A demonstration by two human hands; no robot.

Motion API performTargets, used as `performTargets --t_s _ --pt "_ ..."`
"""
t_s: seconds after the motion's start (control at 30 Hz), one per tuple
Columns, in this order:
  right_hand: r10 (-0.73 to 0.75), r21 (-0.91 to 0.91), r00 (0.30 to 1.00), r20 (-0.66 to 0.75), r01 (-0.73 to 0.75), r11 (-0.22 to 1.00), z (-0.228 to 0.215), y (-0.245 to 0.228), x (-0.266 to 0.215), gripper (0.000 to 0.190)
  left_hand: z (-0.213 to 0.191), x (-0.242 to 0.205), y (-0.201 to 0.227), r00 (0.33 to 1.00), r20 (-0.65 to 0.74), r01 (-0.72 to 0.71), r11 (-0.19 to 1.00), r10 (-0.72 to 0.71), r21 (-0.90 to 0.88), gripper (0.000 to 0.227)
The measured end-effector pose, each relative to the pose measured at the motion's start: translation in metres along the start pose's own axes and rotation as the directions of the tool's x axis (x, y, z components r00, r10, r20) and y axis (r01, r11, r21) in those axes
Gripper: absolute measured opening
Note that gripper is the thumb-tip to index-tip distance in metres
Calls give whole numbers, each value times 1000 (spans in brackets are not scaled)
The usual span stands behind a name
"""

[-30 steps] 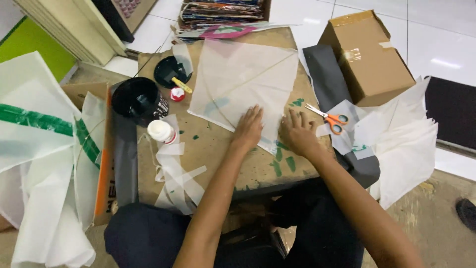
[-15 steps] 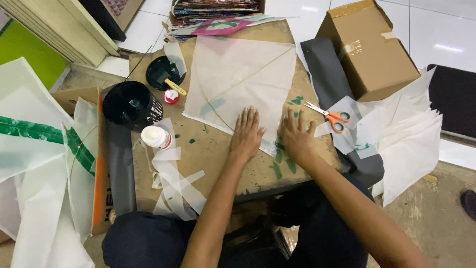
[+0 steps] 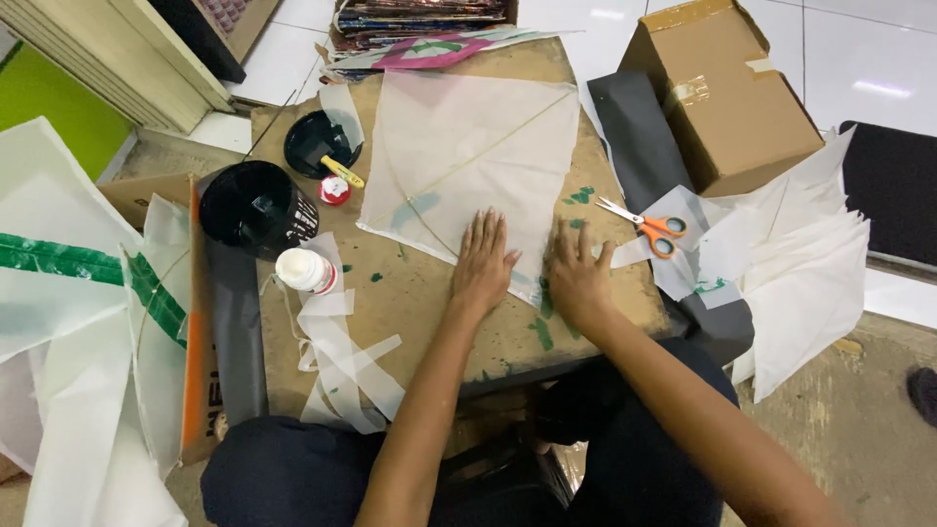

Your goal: Applying glue to a kite frame and folding paper over it to assemble the kite.

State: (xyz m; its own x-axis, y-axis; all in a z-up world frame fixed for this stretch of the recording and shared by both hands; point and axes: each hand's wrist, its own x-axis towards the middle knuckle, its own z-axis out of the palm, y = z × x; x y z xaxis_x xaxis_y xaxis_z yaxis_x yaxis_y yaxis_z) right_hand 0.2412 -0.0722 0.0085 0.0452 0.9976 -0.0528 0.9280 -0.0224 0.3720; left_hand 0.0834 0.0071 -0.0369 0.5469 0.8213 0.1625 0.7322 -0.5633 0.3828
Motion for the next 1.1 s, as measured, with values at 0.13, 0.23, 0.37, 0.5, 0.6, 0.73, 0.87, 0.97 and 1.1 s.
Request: performTargets --t_s 0.13,0.23,0.37,0.5,0.6,0.73,0.87,0.97,1.1 --pt "-41 81 996 -73 47 996 12 -2 3 54 -6 -1 4 1000 -2 -2 1000 2 -2 69" --pt "-86 45 987 -136 93 995 17 -11 7 57 -5 0 4 1000 3 3 1000 -3 7 70" --pt "-88 -16 995 45 89 996 7 -13 9 56 -8 0 4 999 45 25 1000 -25 -4 71" --pt "-61 -45 990 129 67 997 -5 -8 9 55 -8 1 4 997 68 35 999 -33 -23 72" --pt "-30 30 995 100 27 999 -13 2 10 54 -13 -1 7 996 84 40 999 -40 -6 72" --pt "12 91 967 -256 12 996 25 13 27 57 -22 -2 11 995 93 47 998 -43 -40 71" --pt "-2 227 997 -77 19 974 24 11 32 58 -22 -2 11 995 93 51 998 -47 -37 71" --pt "-24 184 999 -49 33 982 31 6 37 54 -20 -1 11 994 101 49 999 -46 -22 71" --pt "-4 92 998 66 -2 996 34 8 49 62 -16 -1 9 993 103 49 999 -50 15 71"
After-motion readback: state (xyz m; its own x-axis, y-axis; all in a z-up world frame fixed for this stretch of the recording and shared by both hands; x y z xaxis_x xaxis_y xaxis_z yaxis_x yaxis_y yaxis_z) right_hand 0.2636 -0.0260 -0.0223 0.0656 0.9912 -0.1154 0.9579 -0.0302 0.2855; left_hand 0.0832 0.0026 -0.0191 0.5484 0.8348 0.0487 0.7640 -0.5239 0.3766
